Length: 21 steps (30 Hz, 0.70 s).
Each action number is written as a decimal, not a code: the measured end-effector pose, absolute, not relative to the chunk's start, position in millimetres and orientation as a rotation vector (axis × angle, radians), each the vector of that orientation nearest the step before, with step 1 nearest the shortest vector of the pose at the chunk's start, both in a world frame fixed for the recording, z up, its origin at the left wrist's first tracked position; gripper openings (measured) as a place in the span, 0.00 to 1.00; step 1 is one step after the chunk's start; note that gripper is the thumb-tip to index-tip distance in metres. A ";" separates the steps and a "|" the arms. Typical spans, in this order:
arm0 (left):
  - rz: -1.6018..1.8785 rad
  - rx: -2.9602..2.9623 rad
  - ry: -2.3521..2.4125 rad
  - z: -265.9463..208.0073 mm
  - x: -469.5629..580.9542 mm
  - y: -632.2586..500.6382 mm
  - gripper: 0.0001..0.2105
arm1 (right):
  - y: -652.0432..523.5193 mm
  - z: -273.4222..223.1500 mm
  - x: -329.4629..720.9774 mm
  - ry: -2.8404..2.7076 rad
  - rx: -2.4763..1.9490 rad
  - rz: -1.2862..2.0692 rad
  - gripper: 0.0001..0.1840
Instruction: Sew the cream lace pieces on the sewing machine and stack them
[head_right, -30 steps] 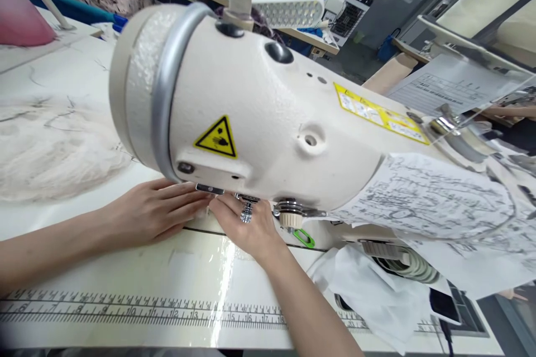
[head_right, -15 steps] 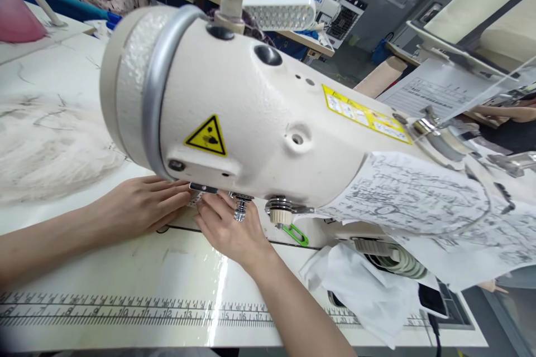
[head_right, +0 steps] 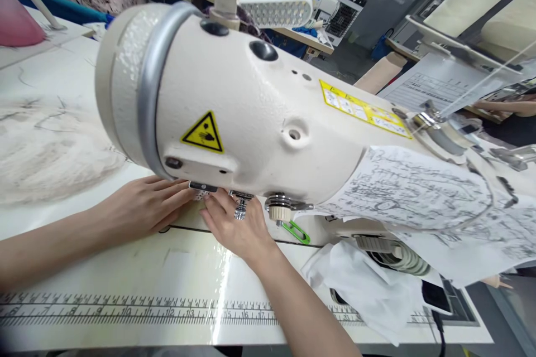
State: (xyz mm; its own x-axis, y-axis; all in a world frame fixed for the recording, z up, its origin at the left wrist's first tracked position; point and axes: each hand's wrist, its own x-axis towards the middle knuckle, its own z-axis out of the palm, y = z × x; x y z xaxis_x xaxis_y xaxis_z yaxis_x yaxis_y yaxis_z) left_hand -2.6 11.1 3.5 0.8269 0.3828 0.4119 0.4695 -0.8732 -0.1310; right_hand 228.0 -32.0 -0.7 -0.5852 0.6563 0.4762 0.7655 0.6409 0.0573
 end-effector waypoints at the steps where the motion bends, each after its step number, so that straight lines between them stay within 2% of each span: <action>1: -0.544 -2.782 -0.666 3.1 -2.8 11.0 0.17 | -32.3 -0.2 228.3 -2.454 -1.137 -0.367 0.12; 10: -0.595 -2.859 -0.706 -2.8 -4.2 10.0 0.19 | -37.7 -3.7 227.6 -2.356 -1.292 -0.618 0.15; 21: -0.542 -2.816 -0.734 -1.8 -2.2 10.7 0.19 | -31.7 -8.9 228.5 -2.319 -1.310 -0.628 0.17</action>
